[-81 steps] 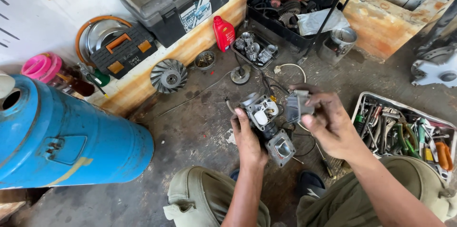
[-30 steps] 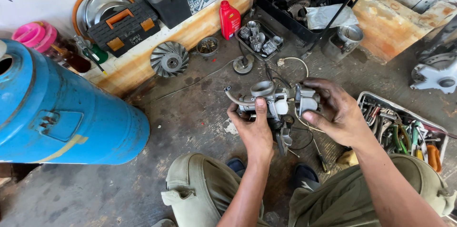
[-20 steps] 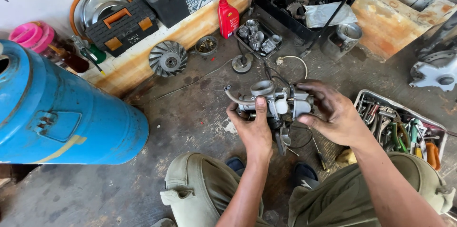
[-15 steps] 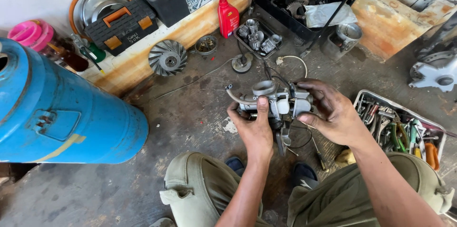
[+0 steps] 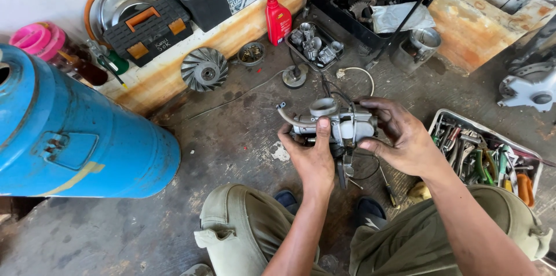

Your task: Disassembling and inspecting a motorcycle carburetor using a screwdriver on a workshop floor

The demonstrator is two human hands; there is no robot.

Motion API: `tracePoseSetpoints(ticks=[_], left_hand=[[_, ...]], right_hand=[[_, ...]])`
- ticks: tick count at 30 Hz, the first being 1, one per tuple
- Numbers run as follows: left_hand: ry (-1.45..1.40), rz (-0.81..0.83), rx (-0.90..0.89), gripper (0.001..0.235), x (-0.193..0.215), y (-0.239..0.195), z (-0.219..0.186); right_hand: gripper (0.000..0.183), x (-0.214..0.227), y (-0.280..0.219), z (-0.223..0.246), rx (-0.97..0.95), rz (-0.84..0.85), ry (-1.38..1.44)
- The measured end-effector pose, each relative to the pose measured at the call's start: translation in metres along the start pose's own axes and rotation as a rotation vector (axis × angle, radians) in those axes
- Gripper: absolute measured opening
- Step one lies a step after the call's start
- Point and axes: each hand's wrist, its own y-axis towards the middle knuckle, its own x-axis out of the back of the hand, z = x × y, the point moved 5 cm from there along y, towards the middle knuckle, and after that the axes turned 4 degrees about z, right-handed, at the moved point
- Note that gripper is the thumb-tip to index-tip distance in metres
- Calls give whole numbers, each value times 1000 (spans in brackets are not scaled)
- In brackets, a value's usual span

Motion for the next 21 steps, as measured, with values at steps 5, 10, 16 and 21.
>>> tracePoseSetpoints(ticks=[5, 10, 16, 21], left_hand=[[23, 12, -30, 73, 0, 0, -2], [81, 60, -71, 79, -2, -3, -3], [63, 77, -68, 73, -1, -2, 10], [59, 93, -79, 69, -1, 5, 12]], right_hand=[[68, 0, 5, 11, 6, -8, -39], [67, -4, 11, 20, 22, -5, -102], [73, -8, 11, 25, 67, -55, -188], [63, -12, 19, 31, 194, -46, -339]])
